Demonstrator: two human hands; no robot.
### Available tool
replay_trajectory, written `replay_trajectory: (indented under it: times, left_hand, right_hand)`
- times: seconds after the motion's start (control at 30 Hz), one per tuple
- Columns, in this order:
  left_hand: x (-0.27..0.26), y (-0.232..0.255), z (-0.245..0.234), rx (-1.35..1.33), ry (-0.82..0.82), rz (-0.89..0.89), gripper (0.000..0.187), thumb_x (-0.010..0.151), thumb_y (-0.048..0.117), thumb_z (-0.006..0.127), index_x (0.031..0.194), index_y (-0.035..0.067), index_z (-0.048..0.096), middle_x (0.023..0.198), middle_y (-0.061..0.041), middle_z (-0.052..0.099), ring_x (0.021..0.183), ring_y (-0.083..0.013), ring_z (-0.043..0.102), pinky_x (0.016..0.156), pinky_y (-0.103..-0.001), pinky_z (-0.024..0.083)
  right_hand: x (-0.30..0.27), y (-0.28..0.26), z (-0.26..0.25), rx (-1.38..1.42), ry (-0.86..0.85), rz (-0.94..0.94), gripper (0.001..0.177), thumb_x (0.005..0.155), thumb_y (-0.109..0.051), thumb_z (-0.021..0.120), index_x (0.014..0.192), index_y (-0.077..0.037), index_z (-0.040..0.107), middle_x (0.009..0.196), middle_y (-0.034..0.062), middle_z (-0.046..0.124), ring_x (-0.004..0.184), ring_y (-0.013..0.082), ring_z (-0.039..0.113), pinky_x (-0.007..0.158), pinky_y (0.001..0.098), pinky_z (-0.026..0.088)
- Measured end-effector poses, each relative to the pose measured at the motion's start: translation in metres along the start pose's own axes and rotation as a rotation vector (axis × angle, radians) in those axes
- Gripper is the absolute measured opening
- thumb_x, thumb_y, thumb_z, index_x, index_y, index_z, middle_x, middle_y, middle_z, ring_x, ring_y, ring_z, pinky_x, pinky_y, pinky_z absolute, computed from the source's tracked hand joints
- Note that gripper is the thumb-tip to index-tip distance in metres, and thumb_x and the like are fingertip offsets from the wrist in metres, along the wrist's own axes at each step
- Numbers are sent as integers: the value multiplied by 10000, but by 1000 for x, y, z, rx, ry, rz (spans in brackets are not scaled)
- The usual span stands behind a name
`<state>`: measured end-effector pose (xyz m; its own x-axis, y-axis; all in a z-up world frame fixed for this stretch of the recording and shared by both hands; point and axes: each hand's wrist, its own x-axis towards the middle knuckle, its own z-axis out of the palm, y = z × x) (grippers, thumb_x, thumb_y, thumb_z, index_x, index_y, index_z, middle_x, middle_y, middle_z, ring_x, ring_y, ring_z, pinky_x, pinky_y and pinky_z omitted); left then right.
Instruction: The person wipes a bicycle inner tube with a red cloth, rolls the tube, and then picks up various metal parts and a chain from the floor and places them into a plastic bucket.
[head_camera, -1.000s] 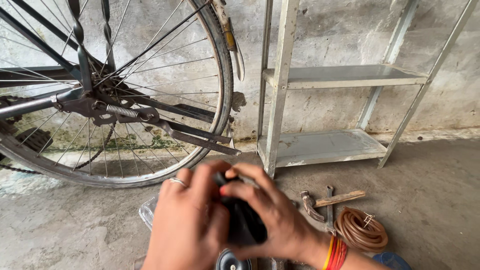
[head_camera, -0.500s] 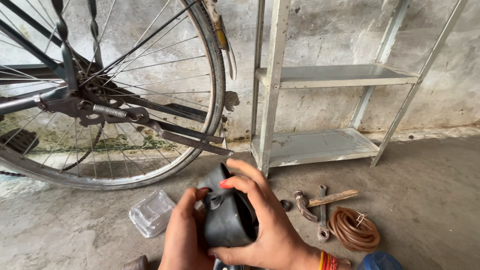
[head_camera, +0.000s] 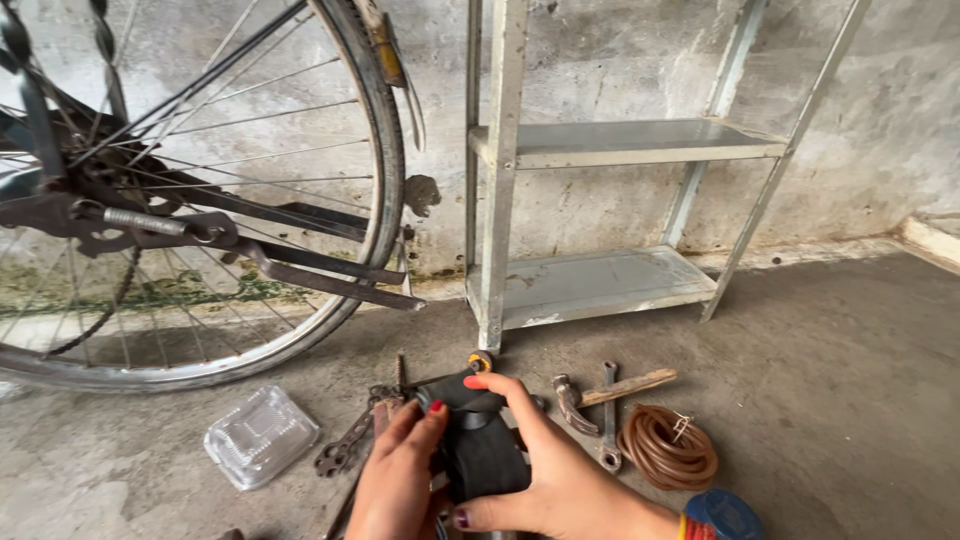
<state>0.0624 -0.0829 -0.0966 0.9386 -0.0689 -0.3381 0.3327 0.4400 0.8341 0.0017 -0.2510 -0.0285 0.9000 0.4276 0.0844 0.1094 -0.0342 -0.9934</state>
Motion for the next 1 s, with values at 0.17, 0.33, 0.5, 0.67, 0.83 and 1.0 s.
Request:
replay_trajectory:
  times: [0.17,0.33,0.5,0.67,0.83,1.0]
  left_hand:
    - [-5,-11,37,-75,-47,-91,578,902,350,674,1445,163,612,1254,-14,727,1089,-180,621,838,-350,456]
    - [-18,-3,78,-136,-146,-101,534,939,410,600,1400,140,604,1343,32,686,1237,-157,597,1009,-363,403]
    - [-22,-14,109,-173,-266,-57,532,951,417,533,1348,82,643,1364,-33,683,1265,-166,581,1069,-348,371]
    - [-18,-35,132,-171,-393,-61,534,956,404,474,1362,94,630,1408,17,658,1309,-135,555,1107,-330,340]
    - [4,-74,162,-196,-498,-177,538,980,417,450,1397,105,583,1452,11,632,1354,-117,534,1148,-317,329]
    - [10,-114,196,-1,-624,-116,600,994,428,473,1436,39,588,1459,-108,628,1349,-204,530,1140,-342,354]
  right_hand:
    - [-12,-2,-29,41,122,113,1086,638,1,868,1549,-229,324,1307,74,632,1158,161,632,975,317,522]
    - [-21,5,-54,-63,220,50,1080,632,-64,905,1528,-217,322,1382,39,574,1290,161,553,1053,327,472]
    - [-24,17,-84,-83,349,59,1117,609,-58,908,1545,-214,319,1379,61,570,1250,181,572,1020,323,481]
    - [-35,25,-116,-10,476,190,1163,591,-13,862,1574,-250,286,1359,59,576,1120,216,612,836,360,525]
    - [-52,42,-170,126,522,177,1044,598,57,807,1526,-125,366,1367,109,576,1205,216,621,939,332,534]
    - [-74,61,-227,-177,663,333,1080,561,67,797,1527,-178,379,1386,60,602,1254,190,587,1001,294,451]
